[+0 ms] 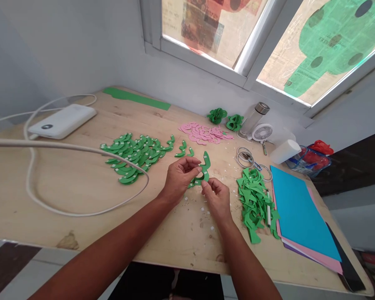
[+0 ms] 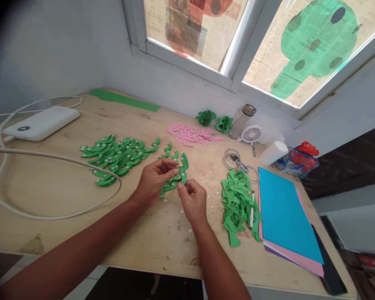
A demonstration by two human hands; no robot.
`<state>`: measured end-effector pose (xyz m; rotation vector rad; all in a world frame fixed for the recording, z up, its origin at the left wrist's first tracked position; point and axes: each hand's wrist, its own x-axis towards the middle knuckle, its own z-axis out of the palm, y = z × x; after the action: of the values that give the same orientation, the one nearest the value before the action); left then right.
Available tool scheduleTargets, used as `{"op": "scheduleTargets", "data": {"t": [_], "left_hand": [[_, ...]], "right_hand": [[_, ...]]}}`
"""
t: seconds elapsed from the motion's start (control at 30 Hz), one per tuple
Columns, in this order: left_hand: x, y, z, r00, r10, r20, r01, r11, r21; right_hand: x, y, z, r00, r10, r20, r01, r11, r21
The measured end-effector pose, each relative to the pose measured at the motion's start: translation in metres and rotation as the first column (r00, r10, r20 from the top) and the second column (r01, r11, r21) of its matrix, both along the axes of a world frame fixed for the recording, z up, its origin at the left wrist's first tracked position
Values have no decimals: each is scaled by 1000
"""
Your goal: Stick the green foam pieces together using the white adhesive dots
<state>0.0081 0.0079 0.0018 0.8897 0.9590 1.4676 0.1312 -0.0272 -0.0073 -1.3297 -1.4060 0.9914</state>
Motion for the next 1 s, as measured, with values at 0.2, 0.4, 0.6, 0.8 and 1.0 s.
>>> {"op": "scheduleTargets", "data": {"t": [0.2,0.4,0.6,0.8,1.0], "left_hand": [[0,1,-1,1000,2,19,-1,1000,-22],[-1,0,-1,996,-33,83,38,997,-62],[0,0,-1,986,-76,150,90,992,-85],[0,0,0,972,-103,209,129,985,-114],[-1,0,-1,949,-150,277,193,972,-135]], "right_hand": [[-2,1,-3,999,-4,-40,2,999,-47],[-2,2,-3,1000,-21,-5,20,999,-46],[-1,3,-5,1000,-28,4,28,997,-72],[-1,3,-7,1000,-30,-8,29,997,-73],[-1,4,-7,999,-39,-16,37,995,-91]]}}
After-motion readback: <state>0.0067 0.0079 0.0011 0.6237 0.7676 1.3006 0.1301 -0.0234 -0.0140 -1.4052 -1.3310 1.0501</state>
